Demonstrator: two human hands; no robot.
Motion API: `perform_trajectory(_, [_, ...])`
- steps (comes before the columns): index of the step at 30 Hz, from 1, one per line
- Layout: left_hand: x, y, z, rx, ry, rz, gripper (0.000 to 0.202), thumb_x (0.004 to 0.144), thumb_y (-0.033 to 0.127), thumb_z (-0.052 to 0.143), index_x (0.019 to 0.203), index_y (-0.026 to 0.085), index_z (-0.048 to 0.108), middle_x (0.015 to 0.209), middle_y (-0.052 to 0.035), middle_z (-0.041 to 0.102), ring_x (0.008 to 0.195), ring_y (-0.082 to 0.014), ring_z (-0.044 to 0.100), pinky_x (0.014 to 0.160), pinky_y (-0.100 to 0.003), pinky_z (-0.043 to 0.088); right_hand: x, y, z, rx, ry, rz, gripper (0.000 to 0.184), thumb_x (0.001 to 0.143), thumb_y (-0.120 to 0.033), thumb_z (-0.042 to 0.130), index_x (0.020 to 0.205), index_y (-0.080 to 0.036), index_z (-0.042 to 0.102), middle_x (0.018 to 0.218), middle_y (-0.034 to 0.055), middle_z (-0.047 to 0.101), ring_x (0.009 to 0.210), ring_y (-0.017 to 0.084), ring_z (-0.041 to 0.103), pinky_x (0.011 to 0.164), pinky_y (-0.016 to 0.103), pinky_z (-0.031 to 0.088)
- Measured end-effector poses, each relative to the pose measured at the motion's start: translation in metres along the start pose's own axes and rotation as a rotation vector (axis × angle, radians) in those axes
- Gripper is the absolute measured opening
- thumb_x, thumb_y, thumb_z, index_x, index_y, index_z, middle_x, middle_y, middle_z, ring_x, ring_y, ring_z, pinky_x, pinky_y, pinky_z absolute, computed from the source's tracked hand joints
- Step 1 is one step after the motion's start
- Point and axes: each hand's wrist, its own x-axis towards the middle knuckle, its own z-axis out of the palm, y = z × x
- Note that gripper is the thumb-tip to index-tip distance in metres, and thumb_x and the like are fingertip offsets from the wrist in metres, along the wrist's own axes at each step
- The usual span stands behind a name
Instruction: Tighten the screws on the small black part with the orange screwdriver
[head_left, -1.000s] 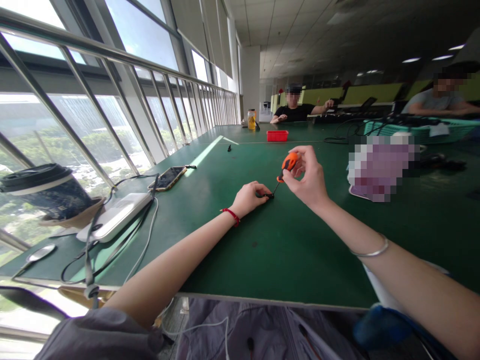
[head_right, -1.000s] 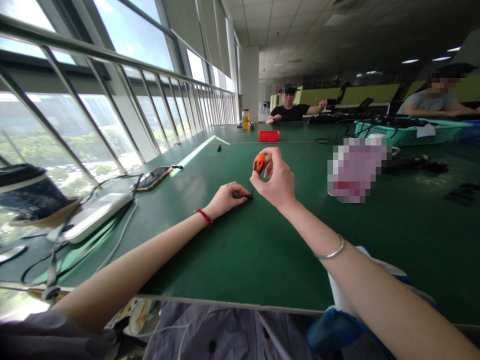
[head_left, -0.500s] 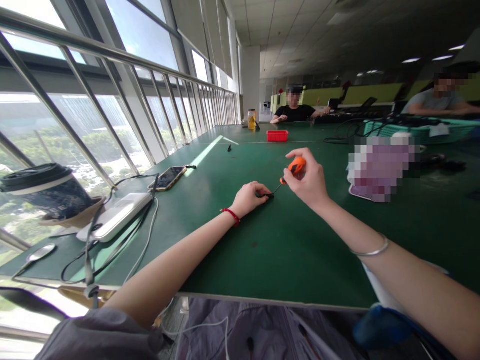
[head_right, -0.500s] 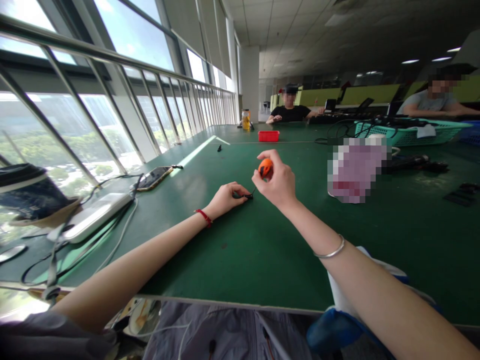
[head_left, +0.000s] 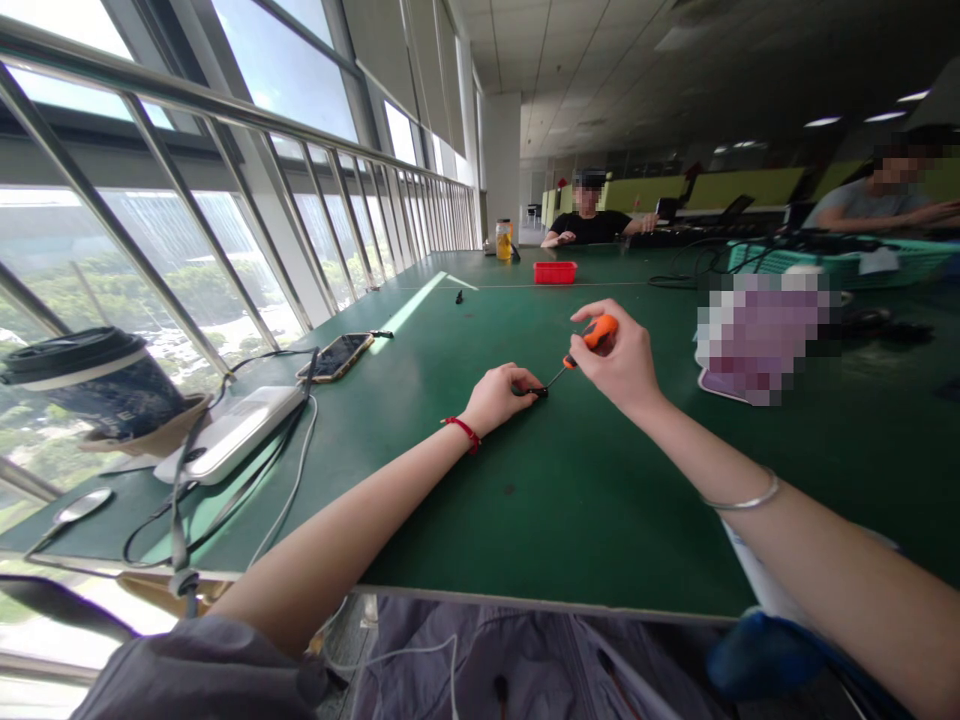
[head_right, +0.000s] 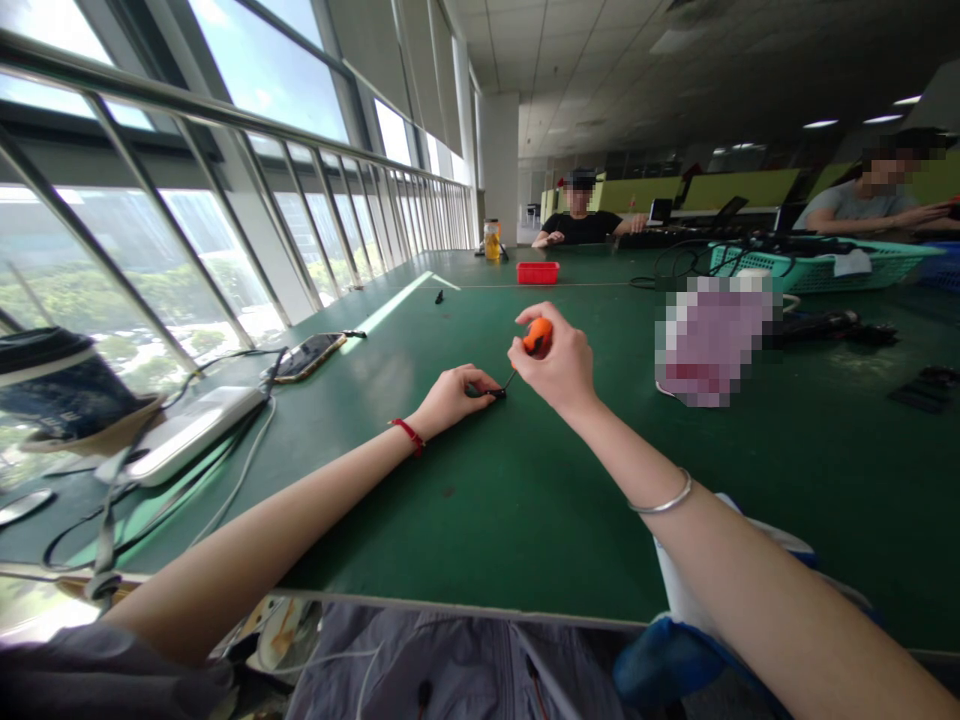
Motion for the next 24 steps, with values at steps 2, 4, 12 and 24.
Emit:
perform_trajectory(2, [-0.0002, 0.0006, -0.0004, 0.000, 0.001, -0.004, 0.017, 0.072, 0.018, 0.065, 0.087, 0.020, 0.074, 0.081, -0.0014, 0.063, 0.073, -0.0125, 0.058, 0.071, -0.024, 0.048, 0.0002, 0.0022, 0.0016, 0.025, 0.010, -0.002, 0.032, 0.066, -0.027, 0.060, 0.096, -0.022, 0.053, 0.078, 0.0002, 0.059, 0.059, 0.014, 0.053, 0.052, 0.028, 0.040])
perform_trajectory(4, [-0.0004, 0.0010, -0.0008, -0.001, 0.002, -0.003, 0.017, 0.072, 0.018, 0.065, 0.087, 0.020, 0.074, 0.080, -0.0013, 0.063, 0.073, -0.0126, 0.058, 0.071, -0.024, 0.048, 0.0005, 0.0028, 0.0026, 0.020, 0.025, 0.018, 0.041, 0.064, -0.031, 0.063, 0.102, -0.022, 0.050, 0.081, 0.0002, 0.058, 0.059, 0.014, 0.053, 0.052, 0.028, 0.040])
perform_trajectory(12, [0.0000, 0.0001, -0.0002, -0.004, 0.003, -0.002, 0.017, 0.072, 0.019, 0.065, 0.087, 0.020, 0.074, 0.080, -0.0010, 0.062, 0.073, -0.0121, 0.058, 0.070, -0.023, 0.047, 0.0007, -0.0036, 0.0012, -0.047, 0.023, 0.060, 0.017, 0.072, -0.039, 0.059, 0.074, -0.022, 0.055, 0.061, -0.0021, 0.053, 0.055, 0.013, 0.049, 0.058, 0.027, 0.040])
perform_trajectory(24, [-0.0002, 0.0002, -0.0008, 0.011, 0.001, 0.006, 0.018, 0.072, 0.019, 0.065, 0.088, 0.020, 0.074, 0.081, -0.0015, 0.063, 0.072, -0.0125, 0.058, 0.070, -0.024, 0.048, -0.0006, -0.0011, 0.0026, -0.082, 0.030, 0.000, 0.046, 0.063, -0.050, 0.067, 0.097, -0.023, 0.051, 0.061, -0.0060, 0.050, 0.053, 0.014, 0.051, 0.052, 0.026, 0.038])
